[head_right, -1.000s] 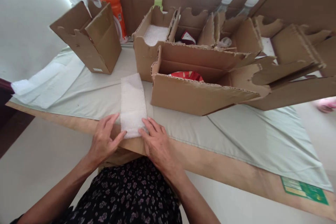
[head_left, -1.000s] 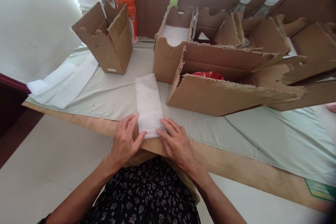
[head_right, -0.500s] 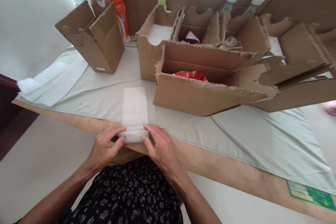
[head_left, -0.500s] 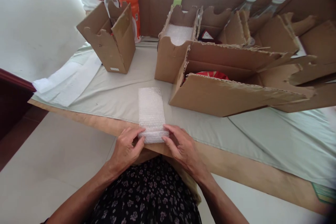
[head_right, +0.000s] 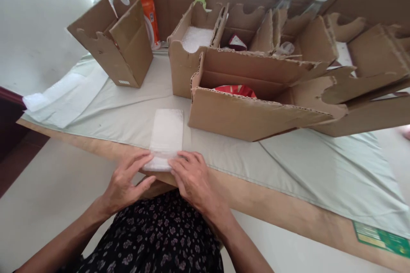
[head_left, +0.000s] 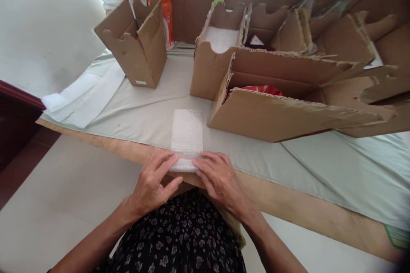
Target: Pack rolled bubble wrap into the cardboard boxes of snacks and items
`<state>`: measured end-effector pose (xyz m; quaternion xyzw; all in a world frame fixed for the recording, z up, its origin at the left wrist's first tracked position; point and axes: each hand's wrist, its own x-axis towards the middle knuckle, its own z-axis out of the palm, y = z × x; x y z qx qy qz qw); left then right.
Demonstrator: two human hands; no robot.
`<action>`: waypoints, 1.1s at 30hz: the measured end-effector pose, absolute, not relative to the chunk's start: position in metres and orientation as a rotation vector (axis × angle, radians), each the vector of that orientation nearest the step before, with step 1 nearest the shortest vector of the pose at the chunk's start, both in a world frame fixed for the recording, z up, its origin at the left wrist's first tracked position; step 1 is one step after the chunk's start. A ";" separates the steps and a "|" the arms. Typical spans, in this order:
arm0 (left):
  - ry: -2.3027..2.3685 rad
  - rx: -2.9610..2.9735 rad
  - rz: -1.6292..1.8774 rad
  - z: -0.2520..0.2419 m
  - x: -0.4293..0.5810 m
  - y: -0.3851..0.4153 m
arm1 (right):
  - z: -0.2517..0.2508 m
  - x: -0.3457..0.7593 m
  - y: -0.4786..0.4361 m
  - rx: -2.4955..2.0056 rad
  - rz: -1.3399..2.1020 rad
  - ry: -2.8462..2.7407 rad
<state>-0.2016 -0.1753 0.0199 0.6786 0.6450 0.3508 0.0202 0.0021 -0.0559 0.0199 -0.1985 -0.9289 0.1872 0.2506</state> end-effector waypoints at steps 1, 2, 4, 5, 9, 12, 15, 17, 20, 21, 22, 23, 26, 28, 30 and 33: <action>1.966 2.125 1.081 0.021 -0.202 -0.176 | 0.022 0.003 -0.056 -0.558 0.563 -2.531; 1.949 2.121 1.082 0.021 -0.202 -0.176 | 0.024 0.003 -0.056 -0.582 0.600 -2.530; 1.940 2.068 1.105 0.020 -0.203 -0.171 | 0.025 0.004 -0.057 -0.641 0.591 -2.506; 1.942 2.039 1.113 0.019 -0.204 -0.168 | 0.025 0.004 -0.057 -0.671 0.546 -2.484; 1.991 2.019 1.059 0.013 -0.212 -0.151 | 0.022 0.005 -0.057 -0.685 0.332 -2.441; 2.082 2.022 1.036 0.007 -0.216 -0.143 | 0.017 0.003 -0.052 -0.608 0.272 -2.558; 2.135 2.022 1.129 0.006 -0.215 -0.144 | 0.012 0.000 -0.047 -0.580 0.260 -2.600; 2.056 2.078 1.149 0.010 -0.213 -0.150 | 0.013 -0.001 -0.046 -0.580 0.314 -2.562; 1.875 2.140 1.106 0.017 -0.211 -0.160 | 0.021 0.004 -0.048 -0.592 0.494 -2.552; 1.842 2.127 1.106 0.019 -0.211 -0.161 | 0.025 0.006 -0.049 -0.604 0.544 -2.555; 1.826 2.104 1.111 0.020 -0.212 -0.161 | 0.028 0.008 -0.051 -0.623 0.566 -2.550; 1.831 2.081 1.113 0.019 -0.212 -0.159 | 0.030 0.009 -0.053 -0.648 0.557 -2.543; 1.940 2.065 1.055 0.015 -0.216 -0.146 | 0.031 0.009 -0.055 -0.707 0.393 -2.520; 2.041 2.058 1.020 0.012 -0.218 -0.139 | 0.028 0.004 -0.053 -0.694 0.291 -2.562; 2.121 1.974 1.091 0.010 -0.219 -0.138 | 0.023 -0.002 -0.048 -0.645 0.253 -2.620; 2.157 1.577 1.299 0.011 -0.216 -0.155 | 0.017 -0.009 -0.038 -0.618 0.294 -2.594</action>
